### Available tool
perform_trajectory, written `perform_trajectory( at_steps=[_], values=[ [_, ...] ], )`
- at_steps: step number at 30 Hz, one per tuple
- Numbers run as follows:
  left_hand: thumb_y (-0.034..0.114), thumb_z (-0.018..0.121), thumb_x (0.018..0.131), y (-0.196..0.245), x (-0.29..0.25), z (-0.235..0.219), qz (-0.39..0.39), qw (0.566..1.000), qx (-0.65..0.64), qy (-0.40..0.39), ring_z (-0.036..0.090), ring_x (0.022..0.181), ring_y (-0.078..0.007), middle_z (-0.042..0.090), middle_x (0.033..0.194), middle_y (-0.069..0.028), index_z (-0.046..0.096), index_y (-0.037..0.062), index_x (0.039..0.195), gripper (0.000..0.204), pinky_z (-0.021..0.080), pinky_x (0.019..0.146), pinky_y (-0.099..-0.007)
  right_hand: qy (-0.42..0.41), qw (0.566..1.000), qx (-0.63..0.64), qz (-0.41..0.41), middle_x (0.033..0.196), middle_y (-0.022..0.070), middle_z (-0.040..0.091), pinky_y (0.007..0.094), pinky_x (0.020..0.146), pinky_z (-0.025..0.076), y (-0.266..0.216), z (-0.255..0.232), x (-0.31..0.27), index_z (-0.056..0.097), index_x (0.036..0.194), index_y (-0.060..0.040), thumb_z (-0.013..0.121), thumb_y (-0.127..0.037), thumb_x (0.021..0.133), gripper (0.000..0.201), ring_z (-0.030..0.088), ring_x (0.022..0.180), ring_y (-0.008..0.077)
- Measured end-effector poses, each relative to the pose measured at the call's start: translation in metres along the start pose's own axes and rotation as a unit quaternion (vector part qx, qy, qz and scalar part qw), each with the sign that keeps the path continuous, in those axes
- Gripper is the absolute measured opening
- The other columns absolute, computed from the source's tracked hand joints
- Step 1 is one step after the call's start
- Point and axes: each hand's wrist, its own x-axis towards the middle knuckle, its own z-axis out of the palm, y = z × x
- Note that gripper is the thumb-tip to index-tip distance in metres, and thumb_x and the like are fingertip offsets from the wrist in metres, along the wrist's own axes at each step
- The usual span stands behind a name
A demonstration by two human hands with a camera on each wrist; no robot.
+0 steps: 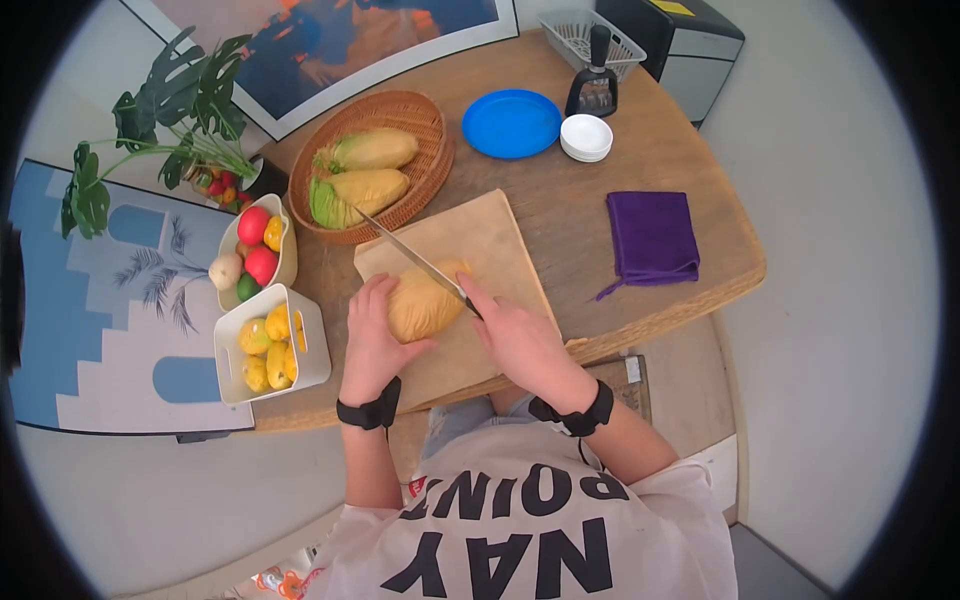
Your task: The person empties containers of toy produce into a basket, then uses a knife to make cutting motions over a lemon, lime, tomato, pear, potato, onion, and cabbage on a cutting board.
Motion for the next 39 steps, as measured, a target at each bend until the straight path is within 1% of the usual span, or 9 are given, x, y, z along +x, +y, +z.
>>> perform_trajectory(
  at_steps=[3,9,12,15,18,21,27,33,39],
  values=[
    [0.011,0.092,0.057,0.008,0.004,-0.003,-0.015,1.0,0.002,-0.023,0.051,0.121,-0.0401,0.055,0.134,-0.0175,0.051,0.0043,0.132,0.086,0.044,0.104,-0.0475,0.028,0.999,-0.001,-0.037,0.094,0.0186,0.067,0.0494,0.067,0.054,0.004,-0.001,-0.001,0.036,0.157,-0.0185,0.062,-0.017,0.097,0.066,0.068,0.079,0.0389],
    [0.016,0.092,0.061,0.022,0.018,0.022,0.017,0.997,-0.028,0.068,0.052,0.118,-0.0406,0.057,0.133,-0.0174,0.052,0.0023,0.132,0.083,0.045,0.104,-0.0464,0.099,0.994,-0.019,-0.037,0.094,0.0192,0.067,0.0497,0.067,0.054,0.001,-0.022,0.001,0.036,0.157,-0.0173,0.062,-0.015,0.097,0.065,0.068,0.081,0.0396],
    [0.018,0.091,0.065,0.026,0.02,0.029,-0.003,1.0,0.012,0.026,0.052,0.119,-0.0396,0.057,0.134,-0.0169,0.055,0.0048,0.129,0.075,0.045,0.103,-0.0451,0.053,0.998,0.008,0.034,0.114,0.0224,0.069,0.0498,0.077,0.055,0.015,-0.014,0.006,0.038,0.156,-0.0201,0.063,-0.01,0.095,0.067,0.068,0.095,0.0426],
    [0.019,0.09,0.067,0.034,0.013,0.019,0.025,0.992,0.075,0.097,0.054,0.115,-0.0374,0.058,0.129,-0.0147,0.062,0.0071,0.12,0.061,0.045,0.099,-0.044,0.042,0.998,0.007,0.041,0.114,0.0229,0.069,0.0498,0.077,0.055,0.011,-0.021,0.001,0.039,0.156,-0.0198,0.063,-0.008,0.095,0.067,0.068,0.096,0.0428],
    [0.015,0.088,0.069,0.032,0.003,0.014,0.003,0.995,0.057,0.08,0.054,0.108,-0.0351,0.06,0.12,-0.0125,0.066,0.0074,0.11,0.047,0.046,0.094,-0.0429,0.036,0.998,-0.015,0.051,0.114,0.0228,0.069,0.0493,0.077,0.055,0.009,-0.023,0.003,0.039,0.155,-0.0195,0.063,-0.007,0.095,0.066,0.068,0.096,0.0431],
    [0.012,0.084,0.072,0.027,0.0,0.017,-0.006,0.997,-0.013,0.081,0.053,0.105,-0.0344,0.06,0.116,-0.0116,0.067,0.0072,0.107,0.039,0.047,0.092,-0.045,0.114,0.993,0.008,-0.024,0.092,0.018,0.067,0.05,0.065,0.055,0.003,-0.024,0.0,0.037,0.156,-0.0179,0.062,-0.013,0.096,0.065,0.068,0.078,0.039],
    [0.008,0.081,0.073,0.027,0.002,0.021,0.002,0.993,0.005,0.119,0.054,0.105,-0.0346,0.061,0.114,-0.0132,0.066,0.0058,0.107,0.037,0.048,0.09,-0.0432,0.043,0.998,-0.048,-0.014,0.092,0.0167,0.067,0.0492,0.065,0.055,0.006,-0.019,-0.002,0.037,0.157,-0.0182,0.061,-0.013,0.097,0.065,0.067,0.076,0.039],
    [0.006,0.078,0.073,0.027,0.0,0.022,0.016,0.992,0.011,0.128,0.055,0.103,-0.0344,0.062,0.112,-0.0129,0.066,0.0055,0.104,0.033,0.049,0.089,-0.043,0.134,0.986,0.031,-0.089,0.09,0.0167,0.066,0.0475,0.064,0.054,-0.009,-0.019,-0.003,0.038,0.157,-0.0185,0.062,-0.011,0.096,0.066,0.067,0.076,0.0381],
    [0.002,0.076,0.073,0.032,-0.004,0.025,-0.008,0.987,-0.009,0.16,0.057,0.098,-0.0326,0.062,0.104,-0.011,0.065,0.0064,0.089,0.02,0.05,0.085,-0.0417,0.042,0.997,-0.016,-0.058,0.09,0.0159,0.066,0.0465,0.063,0.053,-0.012,-0.02,-0.005,0.039,0.156,-0.0191,0.063,-0.012,0.095,0.067,0.067,0.075,0.0366]
  ],
)
